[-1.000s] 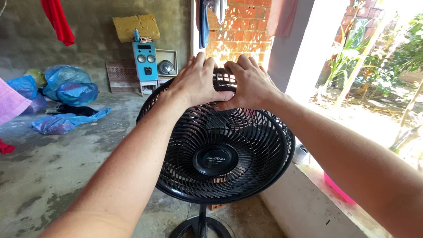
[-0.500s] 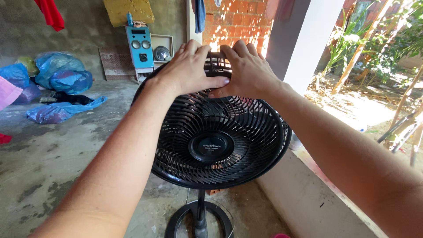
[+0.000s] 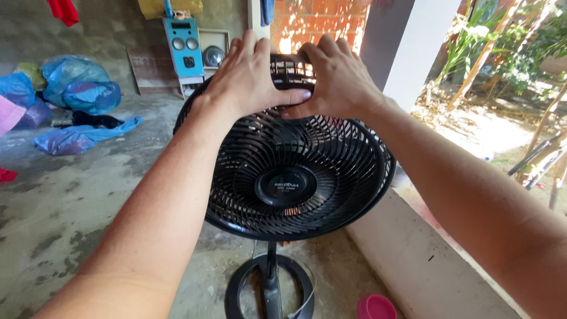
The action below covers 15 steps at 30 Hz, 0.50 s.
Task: The person assembles a standing fan by attaching the front protective grille to the fan head. They align the grille with the fan blades and repeatedly adjust its position to ensure it is properly secured.
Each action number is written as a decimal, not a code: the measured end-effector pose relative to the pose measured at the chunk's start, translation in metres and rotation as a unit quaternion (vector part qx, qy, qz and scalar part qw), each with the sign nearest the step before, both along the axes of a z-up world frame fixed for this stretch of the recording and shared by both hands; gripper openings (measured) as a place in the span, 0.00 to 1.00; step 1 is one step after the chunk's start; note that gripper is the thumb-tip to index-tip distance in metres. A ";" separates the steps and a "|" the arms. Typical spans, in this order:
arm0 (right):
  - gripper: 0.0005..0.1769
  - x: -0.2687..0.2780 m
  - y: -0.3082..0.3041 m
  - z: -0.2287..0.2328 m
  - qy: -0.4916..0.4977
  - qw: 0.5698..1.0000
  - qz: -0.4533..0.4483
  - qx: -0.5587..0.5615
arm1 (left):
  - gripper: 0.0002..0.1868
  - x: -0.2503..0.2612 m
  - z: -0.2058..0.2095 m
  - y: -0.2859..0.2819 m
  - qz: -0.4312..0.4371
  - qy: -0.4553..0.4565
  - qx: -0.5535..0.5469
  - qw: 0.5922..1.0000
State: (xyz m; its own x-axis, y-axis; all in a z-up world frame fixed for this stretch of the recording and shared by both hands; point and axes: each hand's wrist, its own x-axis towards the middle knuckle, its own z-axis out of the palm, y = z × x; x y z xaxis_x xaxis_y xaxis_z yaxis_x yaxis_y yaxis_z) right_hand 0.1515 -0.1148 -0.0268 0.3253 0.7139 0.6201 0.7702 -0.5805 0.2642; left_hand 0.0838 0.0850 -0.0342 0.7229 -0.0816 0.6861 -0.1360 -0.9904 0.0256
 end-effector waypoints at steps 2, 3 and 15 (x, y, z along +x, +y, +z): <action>0.66 -0.001 -0.002 -0.001 0.008 1.000 -0.001 0.006 | 0.65 0.001 -0.001 0.001 -0.002 -0.016 0.025 1.000; 0.66 -0.001 -0.002 -0.002 0.002 1.000 0.005 0.011 | 0.65 0.002 -0.003 0.002 -0.004 -0.016 0.022 1.000; 0.89 0.019 -0.038 -0.020 0.047 0.995 0.070 0.042 | 0.73 -0.017 -0.024 0.039 -0.062 -0.007 -0.019 0.998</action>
